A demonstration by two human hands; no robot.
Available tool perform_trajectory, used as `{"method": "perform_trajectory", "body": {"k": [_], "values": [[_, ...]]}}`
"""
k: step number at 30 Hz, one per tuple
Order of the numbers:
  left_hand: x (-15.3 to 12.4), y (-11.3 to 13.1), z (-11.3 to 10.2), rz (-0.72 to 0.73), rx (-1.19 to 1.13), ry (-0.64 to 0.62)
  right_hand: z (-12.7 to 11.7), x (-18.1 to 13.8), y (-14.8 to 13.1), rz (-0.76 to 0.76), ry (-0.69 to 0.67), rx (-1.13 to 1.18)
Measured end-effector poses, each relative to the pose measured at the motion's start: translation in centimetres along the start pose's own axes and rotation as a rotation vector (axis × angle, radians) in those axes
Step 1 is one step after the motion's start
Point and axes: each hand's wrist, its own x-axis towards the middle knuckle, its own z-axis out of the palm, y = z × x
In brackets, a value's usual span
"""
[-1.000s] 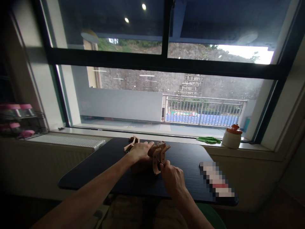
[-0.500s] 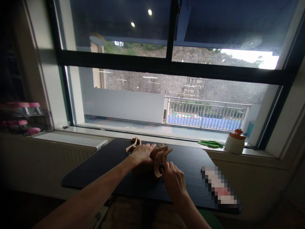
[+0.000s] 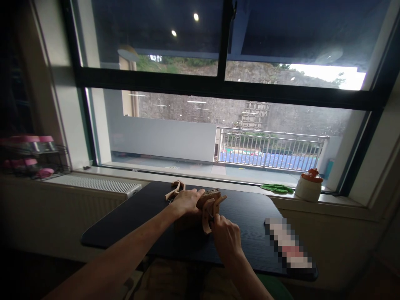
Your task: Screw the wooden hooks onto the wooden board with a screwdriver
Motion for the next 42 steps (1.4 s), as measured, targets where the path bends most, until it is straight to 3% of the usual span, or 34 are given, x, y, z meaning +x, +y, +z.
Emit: {"method": "perform_trajectory", "body": {"k": [9,18,29,33,38,42], "values": [[0.0,0.1,0.0,-0.001,0.003,0.004,0.9,1.3,1.6,0.019,-0.169,0.217],[-0.2,0.2,-0.1,-0.004,0.021,0.001,0.0,0.2,-0.1,0.003,0.012,-0.011],[0.1,-0.1,0.4,0.01,0.026,0.001,0.9,0.7,1.3,0.043,-0.065,0.109],[0.2,-0.2,0.5,0.013,0.034,0.008,0.6,0.3,0.6,0.041,-0.049,0.103],[0.2,-0.2,0.5,0.02,0.037,0.023,-0.7,-0.9,-1.1,-0.033,0.036,0.01],[0.2,-0.1,0.4,0.012,0.033,0.02,-1.0,-1.7,-0.8,-0.152,0.127,-0.071]]}}
